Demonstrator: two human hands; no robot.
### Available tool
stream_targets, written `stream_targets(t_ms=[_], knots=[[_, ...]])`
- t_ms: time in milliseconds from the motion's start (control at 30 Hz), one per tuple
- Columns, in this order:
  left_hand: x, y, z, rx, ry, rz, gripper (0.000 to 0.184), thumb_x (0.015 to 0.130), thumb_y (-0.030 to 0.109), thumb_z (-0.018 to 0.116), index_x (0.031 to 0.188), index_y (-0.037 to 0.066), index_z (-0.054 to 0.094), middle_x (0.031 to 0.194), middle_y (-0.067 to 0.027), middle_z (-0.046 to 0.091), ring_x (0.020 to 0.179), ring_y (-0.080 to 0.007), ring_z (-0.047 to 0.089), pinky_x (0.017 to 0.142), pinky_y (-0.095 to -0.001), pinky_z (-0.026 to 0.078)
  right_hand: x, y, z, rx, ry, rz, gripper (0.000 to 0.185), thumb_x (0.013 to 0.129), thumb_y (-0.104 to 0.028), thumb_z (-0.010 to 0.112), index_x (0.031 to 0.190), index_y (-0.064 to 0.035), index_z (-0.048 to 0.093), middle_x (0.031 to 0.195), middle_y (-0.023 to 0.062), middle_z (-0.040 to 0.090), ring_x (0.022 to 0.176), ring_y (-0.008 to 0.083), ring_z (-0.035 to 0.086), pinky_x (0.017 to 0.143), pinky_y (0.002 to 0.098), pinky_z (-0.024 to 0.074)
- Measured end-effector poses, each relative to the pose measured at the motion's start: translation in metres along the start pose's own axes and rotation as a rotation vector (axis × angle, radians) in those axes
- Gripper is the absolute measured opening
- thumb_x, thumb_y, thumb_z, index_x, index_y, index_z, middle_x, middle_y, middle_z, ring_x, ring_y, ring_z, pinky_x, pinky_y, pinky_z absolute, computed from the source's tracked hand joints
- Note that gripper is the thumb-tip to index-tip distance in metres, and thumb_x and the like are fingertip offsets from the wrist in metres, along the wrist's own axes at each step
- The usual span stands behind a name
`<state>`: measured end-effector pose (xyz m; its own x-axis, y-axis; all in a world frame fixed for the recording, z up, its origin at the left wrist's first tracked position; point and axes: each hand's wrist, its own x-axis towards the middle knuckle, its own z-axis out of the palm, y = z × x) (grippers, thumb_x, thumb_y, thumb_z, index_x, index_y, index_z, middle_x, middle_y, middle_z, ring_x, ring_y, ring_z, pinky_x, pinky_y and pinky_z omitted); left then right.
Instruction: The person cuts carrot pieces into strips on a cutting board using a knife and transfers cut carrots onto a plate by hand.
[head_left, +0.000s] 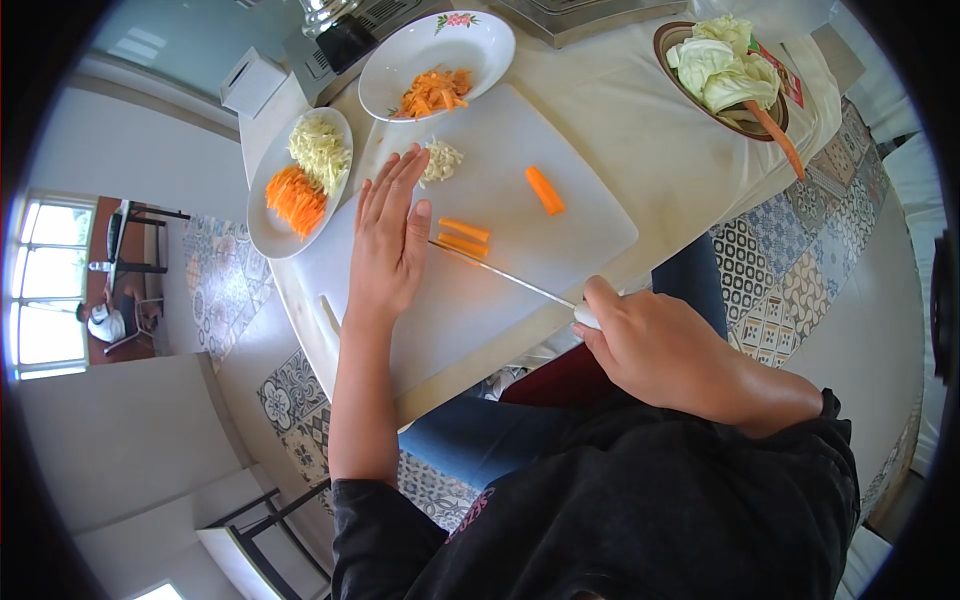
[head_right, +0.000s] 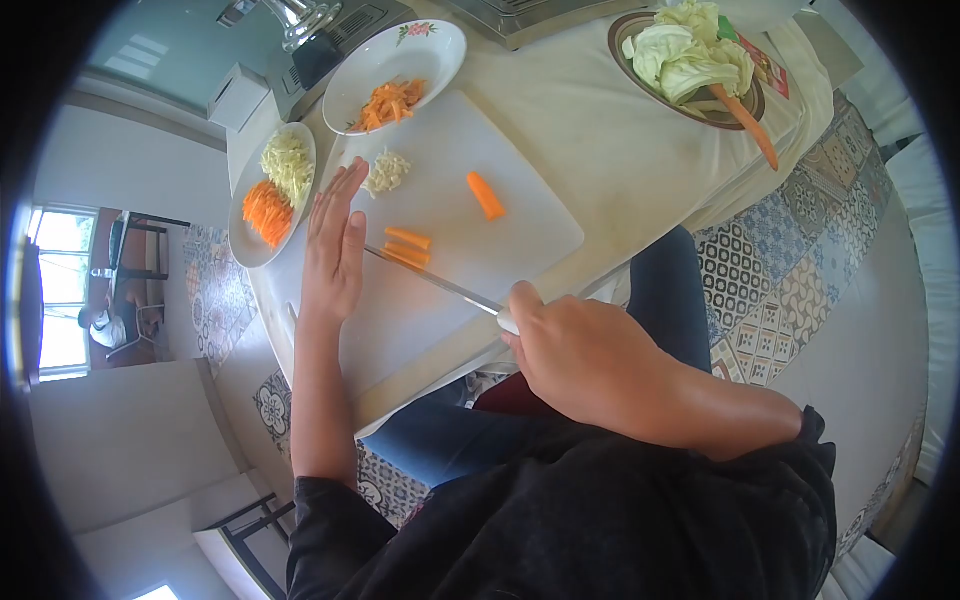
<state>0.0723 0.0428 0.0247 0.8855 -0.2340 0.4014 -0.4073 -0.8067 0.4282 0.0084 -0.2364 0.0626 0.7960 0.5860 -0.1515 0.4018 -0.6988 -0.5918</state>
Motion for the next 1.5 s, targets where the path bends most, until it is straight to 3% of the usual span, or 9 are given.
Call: stream_targets(t_ms=[133,333,1100,1500], knots=[[-0.002,-0.005,0.003,0.048,-0.105,-0.071,0.048,0.106,0.036,0.033,0.149,0.014,0.041,0.153,-0.0086,0.041,0.147,-0.0298,0.028,0.12,-0.0486,0.014,0.004,-0.001,0.005,-0.007,0.004,-0.031,0.023,0.095,-0.017,0.056,0.089,0.0028,0.047,0.059,0.0205,0.059,0.055,0.0402,0.063,0.051,0.0488,0.0504],[-0.004,-0.005,0.006,0.07,-0.179,-0.079,0.05,0.107,0.037,0.032,0.151,0.016,0.037,0.157,-0.0077,0.035,0.149,-0.0297,0.023,0.121,-0.0504,0.01,0.008,0.001,0.008,-0.038,0.018,-0.041,0.021,0.094,-0.015,0.057,0.089,0.0028,0.047,0.059,0.0203,0.06,0.055,0.0398,0.063,0.051,0.048,0.0509],[-0.005,-0.009,0.007,0.082,-0.212,-0.091,0.049,0.107,0.036,0.032,0.152,0.018,0.036,0.158,-0.0057,0.033,0.15,-0.0287,0.02,0.121,-0.0498,0.008,0.01,-0.001,0.011,0.007,-0.01,-0.016,0.017,0.095,-0.011,0.05,0.09,0.0047,0.045,0.06,0.023,0.06,0.056,0.0407,0.063,0.051,0.0485,0.0508],[-0.005,-0.015,0.009,0.074,-0.264,-0.101,0.049,0.107,0.036,0.031,0.153,0.021,0.034,0.161,-0.0041,0.029,0.151,-0.0286,0.015,0.12,-0.0528,0.005,0.019,-0.005,0.004,0.027,-0.124,0.034,0.011,0.088,-0.001,0.047,0.091,0.0086,0.047,0.065,0.0283,0.062,0.061,0.0436,0.065,0.055,0.0493,0.0526]])
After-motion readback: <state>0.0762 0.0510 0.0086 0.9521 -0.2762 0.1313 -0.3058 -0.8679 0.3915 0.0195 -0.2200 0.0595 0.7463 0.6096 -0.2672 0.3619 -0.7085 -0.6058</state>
